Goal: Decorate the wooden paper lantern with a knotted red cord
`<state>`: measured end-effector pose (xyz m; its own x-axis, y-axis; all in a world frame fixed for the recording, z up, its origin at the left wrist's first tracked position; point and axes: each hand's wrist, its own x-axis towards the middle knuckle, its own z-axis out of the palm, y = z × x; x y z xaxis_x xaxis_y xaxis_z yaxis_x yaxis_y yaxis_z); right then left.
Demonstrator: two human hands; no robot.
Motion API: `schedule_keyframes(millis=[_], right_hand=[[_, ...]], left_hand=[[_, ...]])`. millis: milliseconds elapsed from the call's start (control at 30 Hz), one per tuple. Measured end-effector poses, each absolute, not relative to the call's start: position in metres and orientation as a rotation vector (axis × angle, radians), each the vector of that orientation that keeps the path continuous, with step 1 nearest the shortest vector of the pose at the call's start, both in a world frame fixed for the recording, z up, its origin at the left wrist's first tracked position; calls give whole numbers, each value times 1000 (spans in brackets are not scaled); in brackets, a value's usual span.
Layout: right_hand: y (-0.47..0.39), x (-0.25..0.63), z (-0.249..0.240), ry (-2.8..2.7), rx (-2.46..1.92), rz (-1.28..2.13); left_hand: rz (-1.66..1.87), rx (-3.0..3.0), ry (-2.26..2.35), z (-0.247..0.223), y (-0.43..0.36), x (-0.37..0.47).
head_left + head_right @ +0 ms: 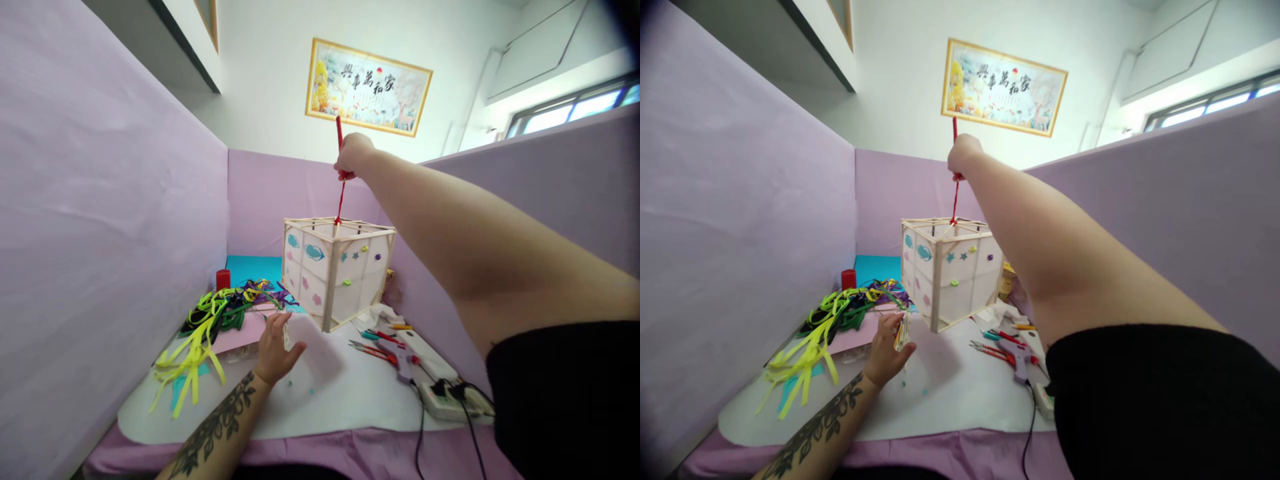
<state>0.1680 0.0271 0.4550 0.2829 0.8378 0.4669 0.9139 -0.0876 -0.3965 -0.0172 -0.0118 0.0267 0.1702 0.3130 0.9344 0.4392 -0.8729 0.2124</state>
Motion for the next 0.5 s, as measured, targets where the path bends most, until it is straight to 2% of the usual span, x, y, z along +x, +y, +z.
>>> schedule_keyframes(millis=[133, 333, 500], right_hand=[[34, 164, 449, -1580, -1928, -100], [62, 166, 445, -1599, -1909, -9], [102, 179, 455, -1675, -1717, -56]], left_hand=[[-1728, -2432, -846, 25, -12, -14], [-2109, -2035, -806, 19, -8, -19], [-2059, -1907, -712, 23, -9, -21]])
